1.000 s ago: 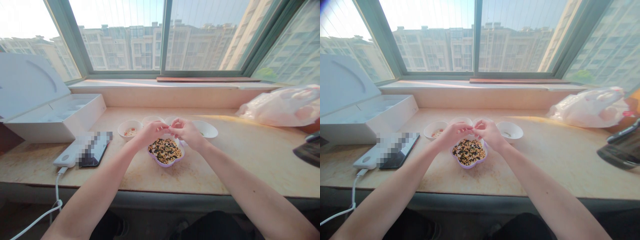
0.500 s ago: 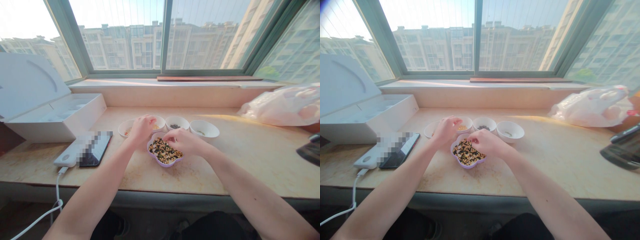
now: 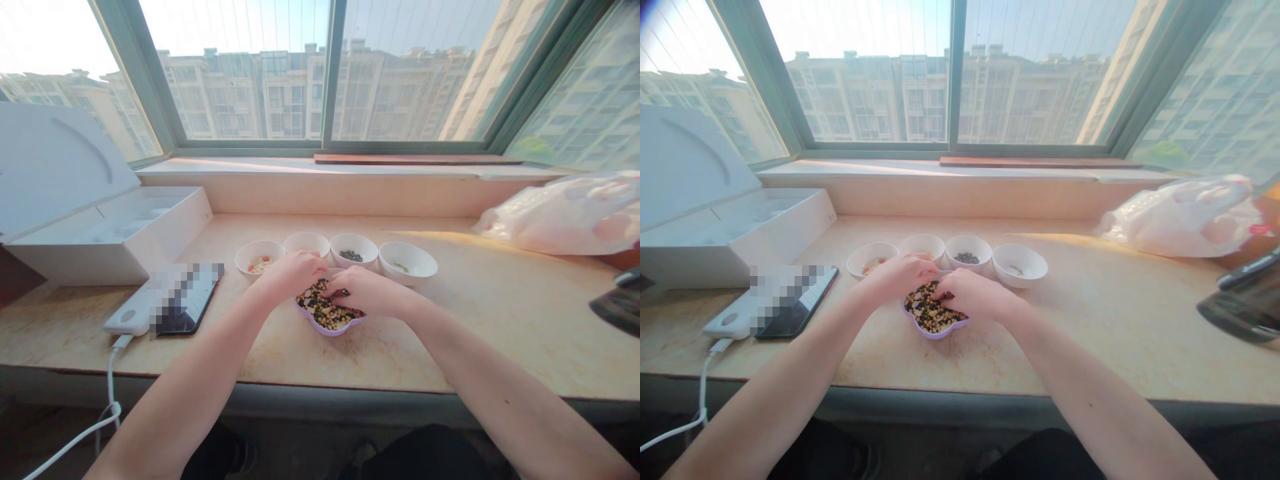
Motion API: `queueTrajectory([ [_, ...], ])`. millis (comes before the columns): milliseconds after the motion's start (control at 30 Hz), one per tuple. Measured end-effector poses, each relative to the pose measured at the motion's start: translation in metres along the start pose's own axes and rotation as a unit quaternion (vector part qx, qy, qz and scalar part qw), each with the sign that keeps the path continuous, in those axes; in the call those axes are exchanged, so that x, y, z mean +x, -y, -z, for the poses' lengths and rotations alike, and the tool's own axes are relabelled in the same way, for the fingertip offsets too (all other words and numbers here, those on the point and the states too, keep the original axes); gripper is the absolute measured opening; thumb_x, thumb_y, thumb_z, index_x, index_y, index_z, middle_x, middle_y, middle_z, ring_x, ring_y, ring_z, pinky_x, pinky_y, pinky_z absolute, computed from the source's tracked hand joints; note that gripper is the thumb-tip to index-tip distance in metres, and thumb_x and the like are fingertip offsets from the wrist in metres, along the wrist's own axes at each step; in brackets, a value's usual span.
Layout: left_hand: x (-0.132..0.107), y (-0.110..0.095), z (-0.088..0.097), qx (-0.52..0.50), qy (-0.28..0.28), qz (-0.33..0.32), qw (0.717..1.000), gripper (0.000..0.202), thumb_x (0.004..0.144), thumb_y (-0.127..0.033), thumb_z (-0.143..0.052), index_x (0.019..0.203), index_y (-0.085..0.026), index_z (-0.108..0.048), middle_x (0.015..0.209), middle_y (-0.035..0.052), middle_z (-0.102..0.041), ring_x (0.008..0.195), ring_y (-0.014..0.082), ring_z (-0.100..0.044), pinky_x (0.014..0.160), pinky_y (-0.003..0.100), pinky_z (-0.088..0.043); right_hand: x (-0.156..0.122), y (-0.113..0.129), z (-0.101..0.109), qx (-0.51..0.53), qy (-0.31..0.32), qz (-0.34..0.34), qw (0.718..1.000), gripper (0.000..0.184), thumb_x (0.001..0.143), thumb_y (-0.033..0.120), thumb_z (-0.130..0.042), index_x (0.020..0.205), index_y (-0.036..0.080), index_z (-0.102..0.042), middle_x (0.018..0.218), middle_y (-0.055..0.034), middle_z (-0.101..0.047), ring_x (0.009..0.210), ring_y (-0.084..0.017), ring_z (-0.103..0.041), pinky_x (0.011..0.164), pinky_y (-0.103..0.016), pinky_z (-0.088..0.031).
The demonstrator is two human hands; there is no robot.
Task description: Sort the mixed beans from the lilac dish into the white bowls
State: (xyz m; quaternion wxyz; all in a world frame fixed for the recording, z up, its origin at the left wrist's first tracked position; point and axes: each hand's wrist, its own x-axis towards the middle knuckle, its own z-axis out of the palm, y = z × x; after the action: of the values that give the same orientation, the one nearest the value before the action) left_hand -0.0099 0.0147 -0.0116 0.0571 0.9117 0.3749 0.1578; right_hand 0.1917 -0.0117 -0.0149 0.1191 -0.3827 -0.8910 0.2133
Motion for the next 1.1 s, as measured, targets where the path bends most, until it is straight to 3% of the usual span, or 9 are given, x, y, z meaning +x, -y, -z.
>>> queueTrajectory([
  [167, -0.001, 0.002, -0.005, -0.004, 0.013, 0.001, 1.0, 0.036, 0.089, -0.006, -0.053, 0.102, -0.024, -0.081, 0.106, 0.0057, -0.076, 0.097, 0.0212, -0.071, 0.085, 0.028, -0.053, 0.001, 0.002, 0.001, 0.005, 0.027, 0.007, 1.0, 0.02, 0.083, 0.015, -0.063, 0.078, 0.024, -0.081, 0.08, -0.0054, -0.077, 0.08, -0.026, -0.07, 0.086, -0.039, -0.052],
  [333, -0.002, -0.001, -0.003, -0.002, 0.008, 0.058, 0.998, 0.036, 0.086, -0.006, -0.048, 0.09, -0.022, -0.08, 0.1, 0.0065, -0.077, 0.092, 0.0223, -0.072, 0.08, 0.03, -0.054, 0.002, 0.005, 0.0, -0.023, 0.032, 0.018, 0.999, 0.027, 0.084, 0.014, -0.058, 0.083, 0.025, -0.082, 0.087, -0.0051, -0.079, 0.08, -0.025, -0.069, 0.082, -0.038, -0.053],
  [600, -0.005, -0.008, 0.006, 0.013, 0.014, 0.091, 0.996, 0.032, 0.086, -0.009, -0.049, 0.082, -0.022, -0.078, 0.093, 0.0071, -0.078, 0.086, 0.0234, -0.072, 0.075, 0.031, -0.054, 0.004, -0.006, -0.012, 0.043, -0.003, -0.002, 0.999, 0.017, 0.084, 0.024, -0.067, 0.089, 0.026, -0.083, 0.09, -0.0046, -0.08, 0.091, -0.028, -0.072, 0.088, -0.04, -0.053],
  [800, -0.006, -0.011, 0.013, 0.002, 0.031, 0.089, 0.996, 0.033, 0.089, -0.013, -0.049, 0.09, -0.022, -0.08, 0.098, 0.0061, -0.079, 0.087, 0.0217, -0.072, 0.076, 0.029, -0.053, 0.003, -0.002, -0.013, 0.115, -0.049, 0.021, 0.992, 0.016, 0.082, 0.021, -0.068, 0.088, 0.027, -0.082, 0.094, -0.0038, -0.08, 0.089, -0.027, -0.072, 0.084, -0.038, -0.054],
  [967, -0.004, -0.009, 0.013, -0.025, -0.019, 0.073, 0.997, 0.032, 0.093, -0.012, -0.049, 0.088, -0.02, -0.08, 0.094, 0.0058, -0.078, 0.083, 0.0194, -0.069, 0.078, 0.029, -0.052, 0.002, 0.001, -0.006, 0.181, -0.109, -0.008, 0.977, 0.011, 0.085, 0.023, -0.066, 0.091, 0.023, -0.076, 0.094, -0.0041, -0.08, 0.089, -0.024, -0.072, 0.085, -0.038, -0.054],
  [1100, -0.001, -0.007, 0.01, -0.062, -0.102, 0.056, 0.991, 0.026, 0.095, -0.015, -0.054, 0.092, -0.02, -0.08, 0.093, 0.0053, -0.077, 0.083, 0.0184, -0.068, 0.08, 0.03, -0.052, 0.004, -0.004, -0.002, 0.32, -0.179, -0.074, 0.927, 0.024, 0.082, 0.035, -0.077, 0.098, 0.02, -0.066, 0.083, -0.0036, -0.078, 0.077, -0.019, -0.07, 0.071, -0.032, -0.053],
])
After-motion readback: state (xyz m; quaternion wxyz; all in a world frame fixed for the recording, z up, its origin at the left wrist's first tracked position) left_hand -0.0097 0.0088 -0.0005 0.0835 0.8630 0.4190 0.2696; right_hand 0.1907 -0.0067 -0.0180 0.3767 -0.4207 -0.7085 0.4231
